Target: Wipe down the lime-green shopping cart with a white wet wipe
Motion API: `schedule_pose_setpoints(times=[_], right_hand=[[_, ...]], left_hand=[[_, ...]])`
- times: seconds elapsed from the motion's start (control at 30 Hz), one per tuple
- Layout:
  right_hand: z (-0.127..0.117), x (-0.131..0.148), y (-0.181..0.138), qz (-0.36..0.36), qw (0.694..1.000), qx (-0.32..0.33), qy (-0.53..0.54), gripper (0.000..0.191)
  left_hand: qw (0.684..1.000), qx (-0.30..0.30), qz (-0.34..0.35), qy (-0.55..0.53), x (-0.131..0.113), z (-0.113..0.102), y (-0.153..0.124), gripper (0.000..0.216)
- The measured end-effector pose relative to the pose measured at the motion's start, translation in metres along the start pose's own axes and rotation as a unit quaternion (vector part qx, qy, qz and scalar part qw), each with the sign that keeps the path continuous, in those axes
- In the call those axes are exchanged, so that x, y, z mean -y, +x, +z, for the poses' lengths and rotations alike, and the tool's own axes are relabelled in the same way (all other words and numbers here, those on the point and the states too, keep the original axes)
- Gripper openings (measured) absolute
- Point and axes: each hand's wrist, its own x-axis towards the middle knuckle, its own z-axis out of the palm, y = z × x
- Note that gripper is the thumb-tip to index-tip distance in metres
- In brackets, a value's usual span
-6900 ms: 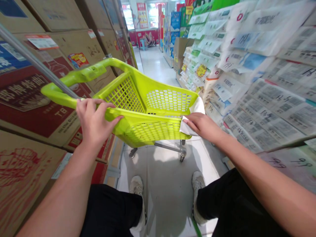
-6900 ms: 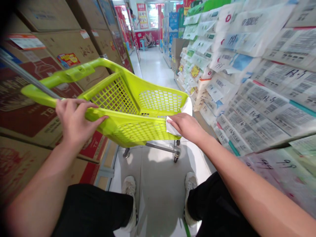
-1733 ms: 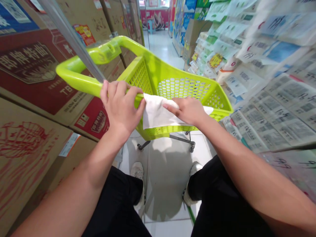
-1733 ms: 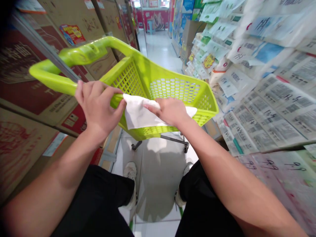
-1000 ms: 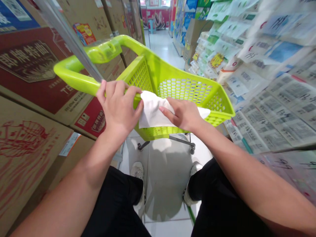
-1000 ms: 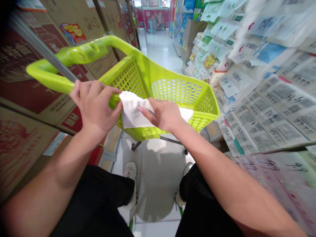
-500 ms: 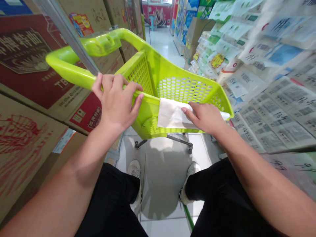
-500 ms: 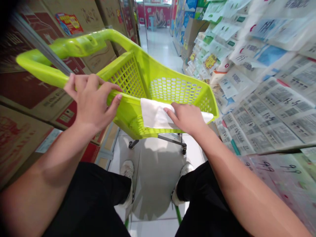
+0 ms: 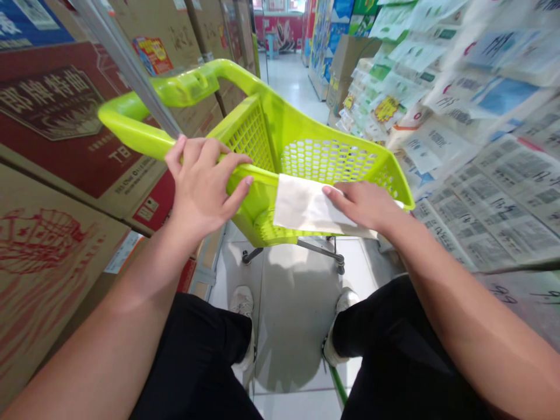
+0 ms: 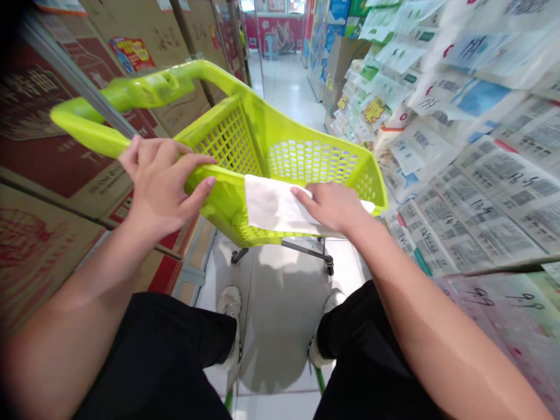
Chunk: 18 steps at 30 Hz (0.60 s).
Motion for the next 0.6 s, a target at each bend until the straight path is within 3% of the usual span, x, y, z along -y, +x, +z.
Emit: schedule_pose_setpoints(times=[0.1,0.17,0.27,0.4,0.5,0.6], right_hand=[[0.0,-0.037,-0.007,0.045,0.998,0.044,-0.002,0.083],[0.002,-0.045,-0.01,0.056,0.997,0.045,-0.009,0.083],[0.005,-0.024,-0.008,0.053,0.998,0.006,-0.035,0.08],[0.002,0.033,0.007,0.004,0.999,-0.044,0.019,0.085],[-0.007,0.057,0.02,-0.039,0.992,-0.024,0.119,0.092],[-0.013,0.051,0.025,-0.048,0.984,0.025,0.169,0.09]], left_hand=[[1.0,0.006,0.006,-0.002,0.003,0.002,0.001,0.043],[1.0,0.008,0.006,-0.005,0.002,0.004,0.003,0.044],[1.0,0.007,0.005,-0.015,-0.004,0.007,0.005,0.046],[0.999,0.008,0.003,-0.032,-0.009,0.011,0.007,0.05],[0.999,0.004,-0.014,-0.033,-0.01,0.011,0.007,0.054],[0.999,0.006,-0.029,-0.034,-0.009,0.007,0.006,0.053]])
